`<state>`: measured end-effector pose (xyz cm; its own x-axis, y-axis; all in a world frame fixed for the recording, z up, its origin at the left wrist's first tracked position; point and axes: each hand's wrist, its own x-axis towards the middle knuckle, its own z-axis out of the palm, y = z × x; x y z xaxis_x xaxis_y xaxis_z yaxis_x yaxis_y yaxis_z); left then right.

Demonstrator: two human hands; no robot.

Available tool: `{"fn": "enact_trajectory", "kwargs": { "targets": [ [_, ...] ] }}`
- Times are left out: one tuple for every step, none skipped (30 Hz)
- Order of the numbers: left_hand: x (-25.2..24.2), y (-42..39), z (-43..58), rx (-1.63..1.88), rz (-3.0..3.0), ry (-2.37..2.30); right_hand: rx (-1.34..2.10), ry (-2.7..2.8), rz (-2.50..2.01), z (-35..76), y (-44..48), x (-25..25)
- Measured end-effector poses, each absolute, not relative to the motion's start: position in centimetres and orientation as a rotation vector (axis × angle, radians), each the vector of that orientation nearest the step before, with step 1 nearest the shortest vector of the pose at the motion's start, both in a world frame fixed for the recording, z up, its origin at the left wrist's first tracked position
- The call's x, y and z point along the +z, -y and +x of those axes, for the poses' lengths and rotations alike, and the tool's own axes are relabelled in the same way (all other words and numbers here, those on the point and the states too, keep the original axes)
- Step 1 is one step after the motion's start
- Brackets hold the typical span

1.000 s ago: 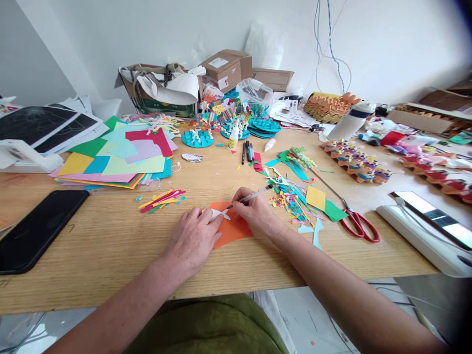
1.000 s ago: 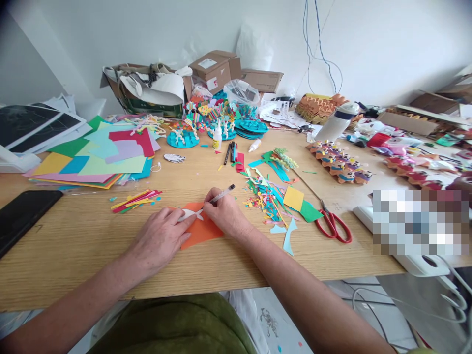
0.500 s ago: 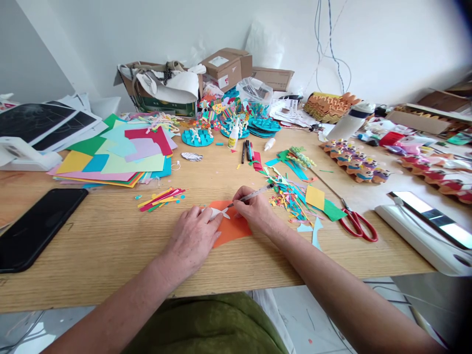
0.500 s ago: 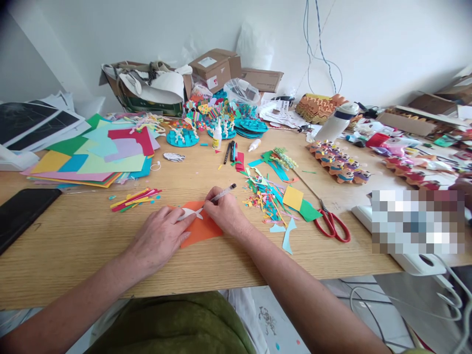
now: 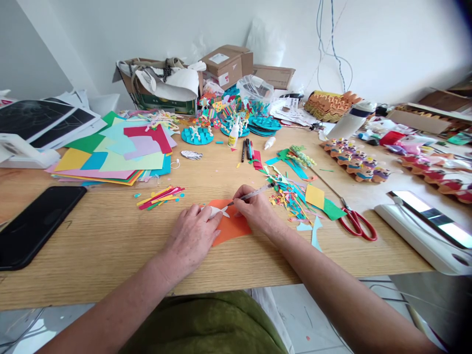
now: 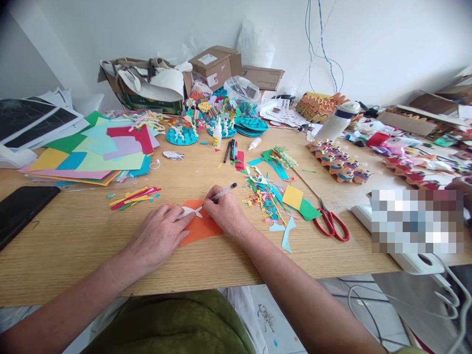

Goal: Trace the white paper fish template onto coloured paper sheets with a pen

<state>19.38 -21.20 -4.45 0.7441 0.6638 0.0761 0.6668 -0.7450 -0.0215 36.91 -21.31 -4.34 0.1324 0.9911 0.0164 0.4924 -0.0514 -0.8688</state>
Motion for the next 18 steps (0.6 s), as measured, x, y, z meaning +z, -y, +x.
{"fn": "enact_trajectory", "kwargs": {
  "targets": [
    [-4.45,21.21,19.36,-0.100,-2.890,1.105,0.831,1.460,-1.650,36.93,21.31,-4.39],
    [-4.47,21.20,19.36,-0.104,-2.892,1.106,0.827,1.460,-1.650,36.95,21.30,-4.46],
    [-4.51,21.20,19.35,-0.110,-2.893,1.109,0.824,1.461,-1.651,36.97,21.28,-4.55],
    [-4.55,21.19,19.34,-0.116,-2.895,1.111,0.819,1.460,-1.652,37.00,21.25,-4.64],
    [-4.60,21.18,19.33,-0.123,-2.895,1.115,0.814,1.459,-1.654,37.02,21.23,-4.72],
    [-4.64,21.18,19.33,-0.130,-2.895,1.118,0.807,1.460,-1.657,37.05,21.20,-4.78],
    [-4.68,21.18,19.33,-0.136,-2.894,1.120,0.799,1.463,-1.662,37.06,21.18,-4.83],
    [-4.70,21.17,19.33,-0.139,-2.893,1.121,0.790,1.469,-1.667,37.08,21.17,-4.85],
    [-4.70,21.18,19.33,-0.139,-2.891,1.122,0.780,1.474,-1.673,37.08,21.17,-4.86],
    [-4.69,21.18,19.34,-0.138,-2.890,1.123,0.770,1.478,-1.679,37.08,21.18,-4.86],
    [-4.67,21.19,19.35,-0.133,-2.890,1.123,0.768,1.479,-1.681,37.08,21.19,-4.86],
    [-4.64,21.20,19.36,-0.130,-2.891,1.123,0.774,1.476,-1.679,37.07,21.20,-4.84],
    [-4.60,21.22,19.38,-0.129,-2.891,1.123,0.786,1.470,-1.673,37.06,21.22,-4.83],
    [-4.56,21.23,19.39,-0.127,-2.893,1.120,0.798,1.464,-1.667,37.05,21.23,-4.82],
    [-4.51,21.23,19.39,-0.126,-2.895,1.118,0.806,1.457,-1.662,37.05,21.23,-4.81],
    [-4.47,21.23,19.39,-0.124,-2.897,1.115,0.808,1.454,-1.658,37.04,21.24,-4.80],
    [-4.43,21.22,19.38,-0.123,-2.899,1.114,0.804,1.455,-1.657,37.04,21.23,-4.79],
    [-4.39,21.19,19.37,-0.120,-2.901,1.112,0.797,1.457,-1.658,37.03,21.23,-4.77]
  ]
}}
